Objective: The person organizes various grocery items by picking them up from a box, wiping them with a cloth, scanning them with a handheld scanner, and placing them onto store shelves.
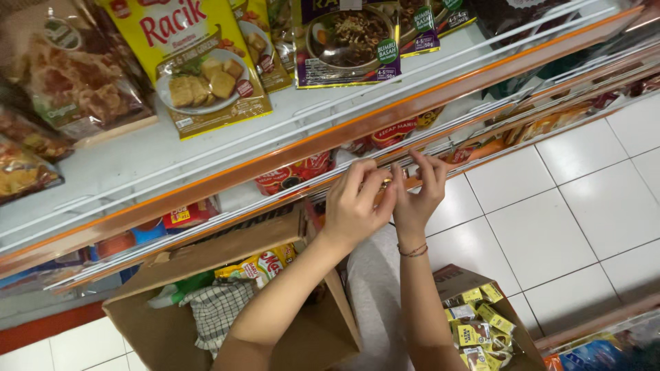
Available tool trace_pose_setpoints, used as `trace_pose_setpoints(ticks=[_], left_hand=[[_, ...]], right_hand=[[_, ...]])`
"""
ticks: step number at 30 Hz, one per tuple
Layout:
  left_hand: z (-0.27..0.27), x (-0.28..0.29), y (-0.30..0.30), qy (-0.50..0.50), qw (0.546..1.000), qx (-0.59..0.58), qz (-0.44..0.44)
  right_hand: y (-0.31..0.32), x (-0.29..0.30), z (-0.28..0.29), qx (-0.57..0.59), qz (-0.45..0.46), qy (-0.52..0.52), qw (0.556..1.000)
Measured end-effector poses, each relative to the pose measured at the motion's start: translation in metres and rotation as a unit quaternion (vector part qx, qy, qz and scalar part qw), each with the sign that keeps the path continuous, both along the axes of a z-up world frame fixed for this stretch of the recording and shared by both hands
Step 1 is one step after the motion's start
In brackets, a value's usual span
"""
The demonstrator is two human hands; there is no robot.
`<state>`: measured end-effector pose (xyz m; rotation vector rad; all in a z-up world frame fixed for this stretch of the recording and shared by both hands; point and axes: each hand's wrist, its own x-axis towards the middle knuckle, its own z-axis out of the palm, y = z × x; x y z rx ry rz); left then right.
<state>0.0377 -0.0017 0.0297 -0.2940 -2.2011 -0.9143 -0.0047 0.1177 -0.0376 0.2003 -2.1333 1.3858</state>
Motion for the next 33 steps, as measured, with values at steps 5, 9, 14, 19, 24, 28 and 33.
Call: trace_pose_setpoints(ticks=[5,9,14,19,24,28,33], left_hand=[[0.007,0.080,-0.038,0.000,0.999,-0.038,0.009],[-0.007,0.157,-0.089,-0.034,0.995,-0.074,0.064],[-0.028,0.242,-0.153,-0.121,0.979,-0.081,0.141],[-0.059,0.298,-0.190,-0.174,0.967,-0.114,0.147],[-0.109,0.314,-0.186,-0.278,0.950,-0.107,0.087],[-0.145,0.303,-0.173,-0.296,0.923,-0.228,0.096],[-0.174,0.267,-0.162,-0.321,0.906,-0.223,0.166]], right_hand=[[0.002,0.060,0.009,-0.011,0.039,-0.034,0.999],[-0.002,0.111,0.008,-0.045,0.088,-0.062,0.993],[-0.004,0.169,0.015,-0.073,0.151,-0.084,0.982],[-0.015,0.212,0.033,-0.097,0.205,-0.083,0.970],[-0.030,0.257,0.049,-0.108,0.224,-0.099,0.964],[-0.046,0.279,0.039,-0.107,0.244,-0.129,0.955],[-0.063,0.293,0.013,-0.107,0.257,-0.174,0.945]])
